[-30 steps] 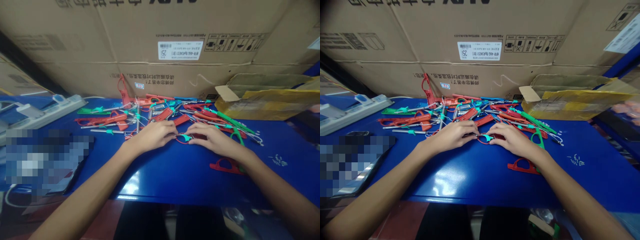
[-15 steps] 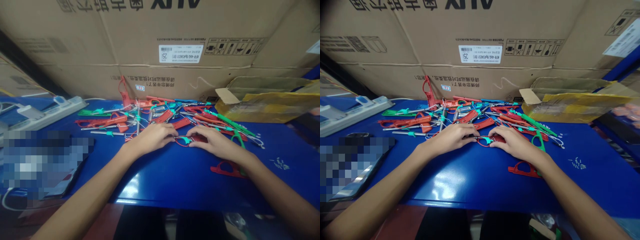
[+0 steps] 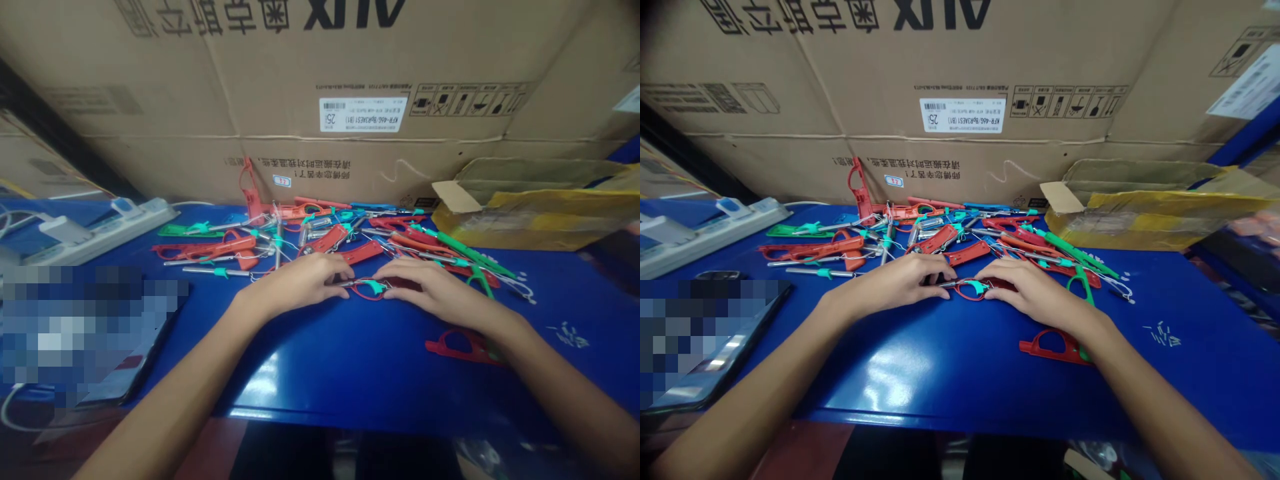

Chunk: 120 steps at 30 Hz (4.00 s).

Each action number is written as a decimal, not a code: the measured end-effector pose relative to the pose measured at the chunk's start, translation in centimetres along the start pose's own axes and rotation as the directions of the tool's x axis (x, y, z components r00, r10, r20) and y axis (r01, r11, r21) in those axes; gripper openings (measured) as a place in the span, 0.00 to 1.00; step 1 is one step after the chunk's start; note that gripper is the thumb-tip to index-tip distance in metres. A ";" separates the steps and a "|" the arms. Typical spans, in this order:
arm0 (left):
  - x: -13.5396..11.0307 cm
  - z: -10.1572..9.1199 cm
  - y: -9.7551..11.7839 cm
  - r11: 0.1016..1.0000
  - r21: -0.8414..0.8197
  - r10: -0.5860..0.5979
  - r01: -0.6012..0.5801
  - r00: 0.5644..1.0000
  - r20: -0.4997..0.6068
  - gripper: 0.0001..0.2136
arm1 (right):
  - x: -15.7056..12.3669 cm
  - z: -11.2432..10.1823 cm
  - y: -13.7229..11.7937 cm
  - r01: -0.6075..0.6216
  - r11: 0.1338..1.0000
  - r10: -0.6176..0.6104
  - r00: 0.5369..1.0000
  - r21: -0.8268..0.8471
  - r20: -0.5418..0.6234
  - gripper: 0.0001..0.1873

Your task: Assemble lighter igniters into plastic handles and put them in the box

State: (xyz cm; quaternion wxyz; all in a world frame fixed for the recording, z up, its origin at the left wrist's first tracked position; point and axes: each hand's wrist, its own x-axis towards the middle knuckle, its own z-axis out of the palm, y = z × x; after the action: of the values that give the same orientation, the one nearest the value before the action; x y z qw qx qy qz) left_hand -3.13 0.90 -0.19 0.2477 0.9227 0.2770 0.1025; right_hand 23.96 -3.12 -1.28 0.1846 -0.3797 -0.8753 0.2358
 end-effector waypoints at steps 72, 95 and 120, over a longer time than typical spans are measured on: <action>0.3 1.4 0.1 0.990 -0.057 0.119 -0.132 0.975 -0.188 0.03 | 1.2 3.6 -0.9 0.039 0.994 -0.058 0.981 -0.100 -0.187 0.11; 0.2 1.6 -1.1 0.984 -0.091 0.147 -0.153 0.986 -0.074 0.06 | 0.6 3.9 -1.0 0.120 0.963 -0.140 0.988 -0.242 -0.068 0.17; 0.7 1.8 -0.6 0.987 -0.036 0.151 -0.156 0.982 -0.118 0.04 | 0.9 3.0 -1.2 0.058 0.996 -0.064 0.995 -0.069 -0.083 0.14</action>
State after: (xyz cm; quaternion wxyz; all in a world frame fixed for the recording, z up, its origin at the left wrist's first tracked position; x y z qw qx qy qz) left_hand -2.23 1.05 -2.05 0.2434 0.9280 0.2166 0.1805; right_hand 21.16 -3.99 -2.99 0.2160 -0.3684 -0.8852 0.1846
